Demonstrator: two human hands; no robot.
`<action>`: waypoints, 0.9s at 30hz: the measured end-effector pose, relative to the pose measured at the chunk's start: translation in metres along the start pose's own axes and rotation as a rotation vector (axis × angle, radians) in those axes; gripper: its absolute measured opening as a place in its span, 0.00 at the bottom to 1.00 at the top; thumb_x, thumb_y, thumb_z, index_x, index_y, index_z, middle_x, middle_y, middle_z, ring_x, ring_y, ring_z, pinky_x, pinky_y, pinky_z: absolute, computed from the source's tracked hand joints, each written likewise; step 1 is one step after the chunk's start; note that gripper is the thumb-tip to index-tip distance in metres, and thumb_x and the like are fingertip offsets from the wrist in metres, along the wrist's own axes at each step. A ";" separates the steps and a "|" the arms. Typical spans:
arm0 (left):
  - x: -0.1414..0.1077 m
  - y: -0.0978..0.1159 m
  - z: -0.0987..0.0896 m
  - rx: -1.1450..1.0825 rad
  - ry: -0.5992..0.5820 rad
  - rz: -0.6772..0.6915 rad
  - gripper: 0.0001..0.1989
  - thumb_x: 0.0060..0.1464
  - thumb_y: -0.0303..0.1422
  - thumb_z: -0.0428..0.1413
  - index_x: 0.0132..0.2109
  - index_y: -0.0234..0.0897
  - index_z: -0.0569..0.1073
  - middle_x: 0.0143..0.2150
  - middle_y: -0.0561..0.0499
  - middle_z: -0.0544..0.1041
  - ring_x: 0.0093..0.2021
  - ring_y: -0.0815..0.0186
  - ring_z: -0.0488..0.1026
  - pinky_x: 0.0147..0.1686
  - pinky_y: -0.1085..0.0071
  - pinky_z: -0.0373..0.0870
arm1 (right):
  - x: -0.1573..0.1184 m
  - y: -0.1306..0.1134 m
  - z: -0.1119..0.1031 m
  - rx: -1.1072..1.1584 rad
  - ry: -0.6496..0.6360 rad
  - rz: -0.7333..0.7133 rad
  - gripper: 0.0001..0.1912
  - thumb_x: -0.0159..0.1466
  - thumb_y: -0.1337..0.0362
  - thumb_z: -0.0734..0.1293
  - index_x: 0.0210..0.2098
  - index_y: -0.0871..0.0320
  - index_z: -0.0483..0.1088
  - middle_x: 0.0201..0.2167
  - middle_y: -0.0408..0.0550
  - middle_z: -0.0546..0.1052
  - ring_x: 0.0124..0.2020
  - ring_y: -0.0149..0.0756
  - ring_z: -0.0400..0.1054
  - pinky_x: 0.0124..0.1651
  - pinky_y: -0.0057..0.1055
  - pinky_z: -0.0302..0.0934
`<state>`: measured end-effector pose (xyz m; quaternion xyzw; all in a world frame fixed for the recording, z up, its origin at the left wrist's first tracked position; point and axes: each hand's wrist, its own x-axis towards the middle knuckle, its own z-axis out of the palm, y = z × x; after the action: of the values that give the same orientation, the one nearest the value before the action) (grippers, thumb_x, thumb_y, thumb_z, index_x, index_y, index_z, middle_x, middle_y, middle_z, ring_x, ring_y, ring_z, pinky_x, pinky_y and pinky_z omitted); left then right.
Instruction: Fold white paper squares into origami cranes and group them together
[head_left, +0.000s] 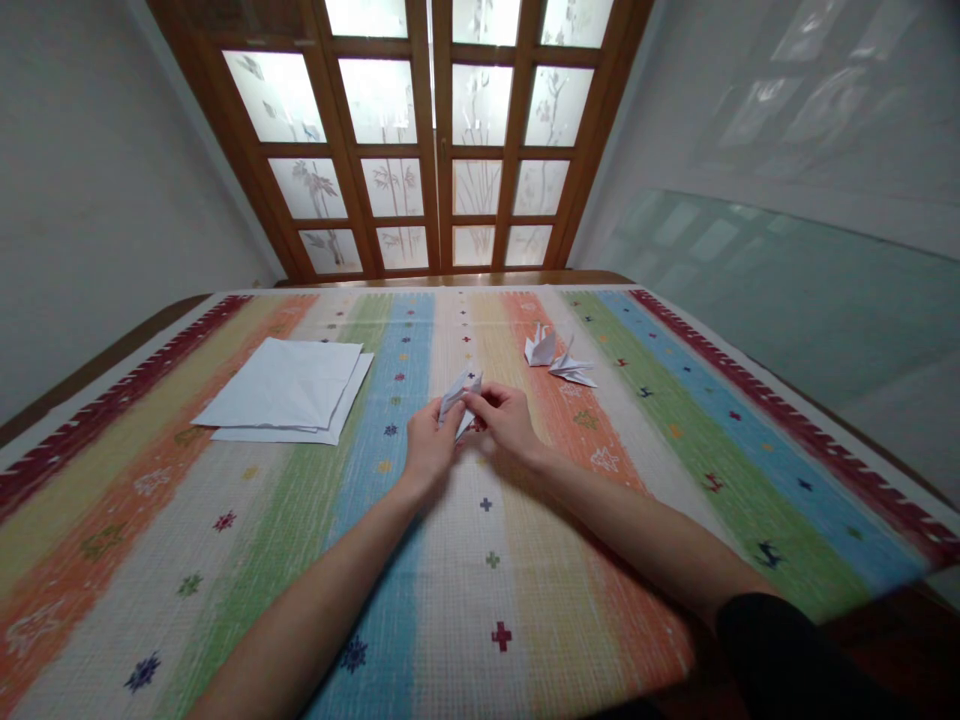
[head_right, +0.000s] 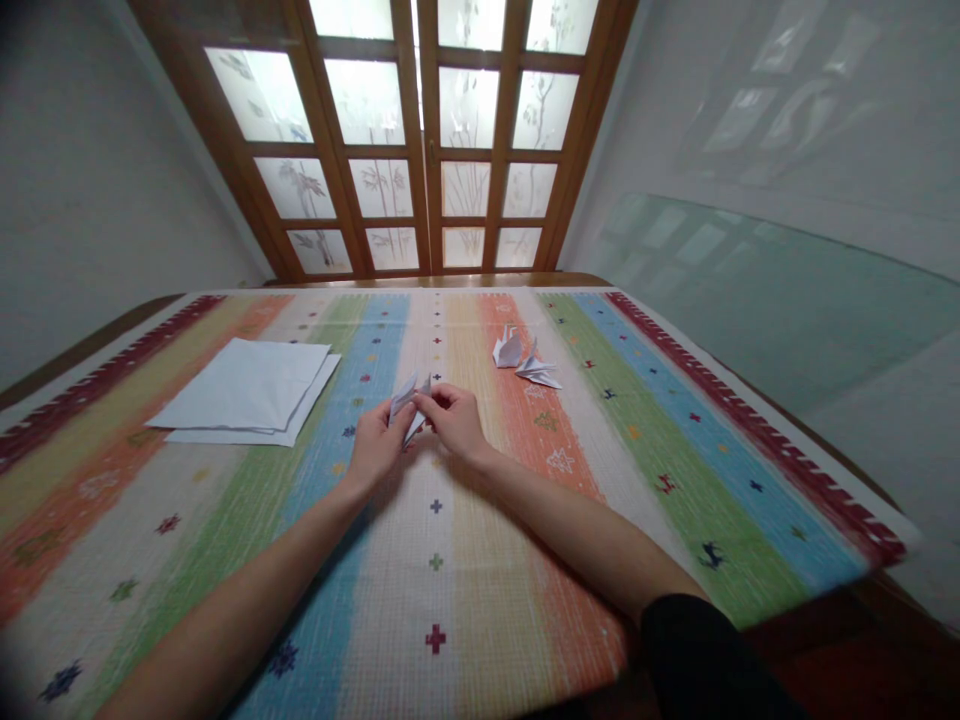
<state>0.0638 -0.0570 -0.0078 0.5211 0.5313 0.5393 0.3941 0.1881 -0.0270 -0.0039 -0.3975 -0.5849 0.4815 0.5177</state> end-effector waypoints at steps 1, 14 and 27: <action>-0.001 0.000 0.000 0.057 0.020 0.043 0.16 0.55 0.43 0.54 0.31 0.34 0.76 0.25 0.52 0.74 0.25 0.68 0.66 0.26 0.74 0.59 | -0.001 -0.001 0.001 0.003 0.004 0.000 0.20 0.53 0.47 0.69 0.21 0.57 0.67 0.15 0.39 0.65 0.17 0.27 0.59 0.21 0.26 0.54; -0.009 0.003 -0.005 0.201 0.101 0.225 0.16 0.56 0.39 0.55 0.23 0.38 0.73 0.18 0.55 0.65 0.21 0.69 0.59 0.26 0.72 0.51 | -0.002 -0.008 0.005 0.151 -0.029 0.075 0.20 0.47 0.47 0.73 0.25 0.58 0.69 0.21 0.41 0.70 0.22 0.27 0.59 0.26 0.27 0.57; -0.005 -0.002 -0.008 0.253 -0.001 0.195 0.12 0.51 0.37 0.56 0.25 0.35 0.75 0.19 0.57 0.68 0.22 0.71 0.60 0.26 0.74 0.54 | -0.004 -0.008 0.005 0.207 -0.031 0.122 0.16 0.44 0.56 0.76 0.27 0.59 0.73 0.23 0.42 0.75 0.25 0.30 0.67 0.31 0.28 0.62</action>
<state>0.0565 -0.0630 -0.0101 0.6159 0.5417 0.5034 0.2717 0.1844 -0.0331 0.0028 -0.3692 -0.5146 0.5761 0.5167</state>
